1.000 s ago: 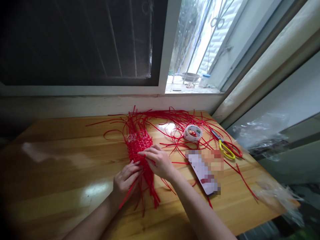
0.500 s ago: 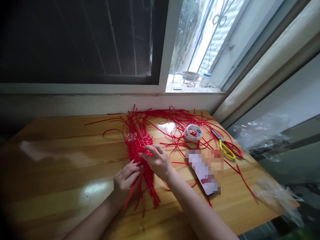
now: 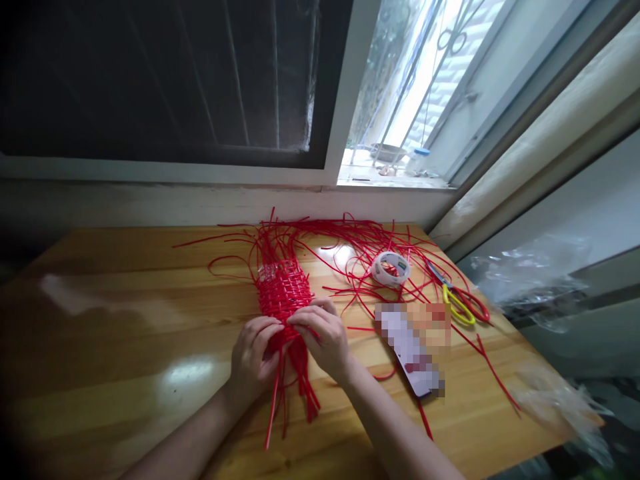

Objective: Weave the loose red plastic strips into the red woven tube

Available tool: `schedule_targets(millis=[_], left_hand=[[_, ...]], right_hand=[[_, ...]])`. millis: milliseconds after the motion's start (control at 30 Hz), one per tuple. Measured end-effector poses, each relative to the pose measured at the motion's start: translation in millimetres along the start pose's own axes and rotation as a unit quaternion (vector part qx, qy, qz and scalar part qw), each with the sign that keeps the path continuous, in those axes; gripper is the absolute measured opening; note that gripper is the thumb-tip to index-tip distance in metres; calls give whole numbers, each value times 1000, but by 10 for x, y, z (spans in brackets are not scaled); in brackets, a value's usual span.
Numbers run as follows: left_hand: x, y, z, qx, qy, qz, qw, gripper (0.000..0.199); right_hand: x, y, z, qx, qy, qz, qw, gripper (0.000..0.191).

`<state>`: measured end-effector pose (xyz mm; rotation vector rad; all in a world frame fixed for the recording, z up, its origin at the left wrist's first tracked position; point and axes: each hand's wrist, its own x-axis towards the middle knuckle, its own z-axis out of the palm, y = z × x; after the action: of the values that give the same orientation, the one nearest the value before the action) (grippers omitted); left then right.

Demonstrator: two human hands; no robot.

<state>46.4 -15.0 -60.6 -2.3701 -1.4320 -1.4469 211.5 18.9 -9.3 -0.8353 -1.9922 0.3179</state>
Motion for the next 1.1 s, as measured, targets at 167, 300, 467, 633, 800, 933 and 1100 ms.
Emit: schedule_targets(millis=[167, 300, 467, 633, 800, 933, 1100], left_hand=[[13, 13, -11, 3, 0, 4, 1000, 25], [27, 15, -38, 0, -2, 12, 1000, 28], [47, 18, -53, -2, -6, 16, 1000, 27], [35, 9, -37, -1, -8, 30, 1000, 25], [34, 3, -39, -5, 0, 44, 999, 23], [38, -5, -43, 2, -2, 57, 998, 25], [25, -22, -24, 16, 0, 46, 999, 41]], right_hand=[[24, 1, -46, 4, -35, 1, 999, 18], [10, 6, -76, 12, -42, 4, 999, 18], [11, 55, -79, 43, -60, 44, 996, 14], [65, 105, -56, 55, -70, 63, 994, 12], [99, 103, -40, 22, -122, 35, 992, 17], [89, 104, -60, -53, -128, 16, 990, 15], [36, 59, -167, -78, -140, 28, 987, 38]])
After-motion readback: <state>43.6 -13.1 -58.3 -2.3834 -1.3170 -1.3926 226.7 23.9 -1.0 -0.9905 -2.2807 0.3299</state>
